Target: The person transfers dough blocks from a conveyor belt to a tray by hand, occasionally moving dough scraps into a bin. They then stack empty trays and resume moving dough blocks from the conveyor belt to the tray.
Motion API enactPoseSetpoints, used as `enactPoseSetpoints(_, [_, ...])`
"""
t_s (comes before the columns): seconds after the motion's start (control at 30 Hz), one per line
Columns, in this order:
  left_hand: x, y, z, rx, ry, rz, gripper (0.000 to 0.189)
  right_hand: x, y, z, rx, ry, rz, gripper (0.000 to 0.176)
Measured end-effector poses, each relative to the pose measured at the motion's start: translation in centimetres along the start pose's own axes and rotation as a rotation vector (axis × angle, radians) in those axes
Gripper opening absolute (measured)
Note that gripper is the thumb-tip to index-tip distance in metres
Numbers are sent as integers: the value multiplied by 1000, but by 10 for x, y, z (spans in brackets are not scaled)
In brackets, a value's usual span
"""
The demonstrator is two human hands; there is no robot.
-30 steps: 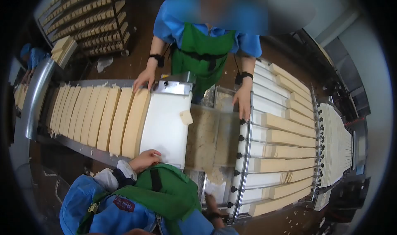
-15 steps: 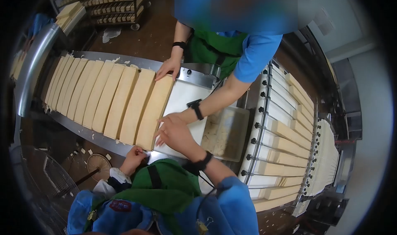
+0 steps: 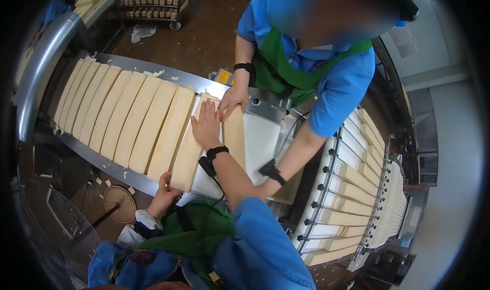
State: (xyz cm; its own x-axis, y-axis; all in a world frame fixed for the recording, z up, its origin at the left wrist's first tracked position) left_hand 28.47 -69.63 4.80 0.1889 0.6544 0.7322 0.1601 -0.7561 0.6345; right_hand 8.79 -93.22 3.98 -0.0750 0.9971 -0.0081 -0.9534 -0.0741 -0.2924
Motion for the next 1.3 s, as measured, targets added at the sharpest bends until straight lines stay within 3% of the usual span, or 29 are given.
enactPoseSetpoints(0.1, [-7,3,3,-11,-61,7,94,-3,-4,6,-2,-36,-11,80])
enactPoseSetpoints(0.23, [3,25,-9,193,-159,144,93,-26,-20,36,111,-42,-8,62])
enactPoseSetpoints(0.3, [2,30,-12,87,-153,245,93,-44,-6,23,118,206,49,48])
enactPoseSetpoints(0.37, [-3,32,-14,89,-242,280,92,-54,-3,36,73,38,-6,47])
enactPoseSetpoints(0.47, [3,46,-33,165,-174,329,91,-49,7,35,61,132,-11,45])
enactPoseSetpoints(0.57, [-3,40,-41,72,-119,302,91,-38,17,35,80,158,-57,56])
enactPoseSetpoints(0.67, [-6,41,-53,-107,-113,270,89,-23,47,57,102,13,-220,51])
enactPoseSetpoints(0.77, [-33,20,-65,-271,-222,-79,91,22,106,97,112,-4,-364,58])
enactPoseSetpoints(0.83, [-54,22,-65,-670,-236,-430,94,63,151,113,92,36,-462,74])
enactPoseSetpoints(0.87, [-56,23,-69,-865,-239,-606,97,82,166,127,-7,-55,-546,78])
enactPoseSetpoints(0.9, [-50,30,-77,-957,-192,-550,99,102,178,138,-110,-149,-629,82])
enactPoseSetpoints(0.97, [-41,46,-93,-1150,-106,-432,104,142,204,128,-213,-209,-492,85])
enactPoseSetpoints(1.1, [-50,42,-112,-1352,47,-498,95,216,193,148,17,-156,-214,72])
enactPoseSetpoints(1.13, [-62,35,-106,-1347,42,-552,93,224,199,119,-57,33,-327,63])
enactPoseSetpoints(1.23, [-60,31,-143,-1325,-25,-643,86,268,212,142,-79,73,-442,53])
enactPoseSetpoints(1.3, [-45,37,-189,-1328,-115,-705,82,317,233,168,-50,292,-508,51])
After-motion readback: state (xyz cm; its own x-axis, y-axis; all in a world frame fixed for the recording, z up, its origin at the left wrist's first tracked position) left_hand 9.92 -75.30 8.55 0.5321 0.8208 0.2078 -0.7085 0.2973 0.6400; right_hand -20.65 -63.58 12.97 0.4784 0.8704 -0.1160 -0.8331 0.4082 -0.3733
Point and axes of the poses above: each hand's wrist, its own x-axis away from the middle knuckle, its own z-axis out of the back of the hand, y = z × x, the point moved 3 cm from there along -x, towards the middle knuckle, and after that the axes turned 1 degree about z, right-handed, at the moved point
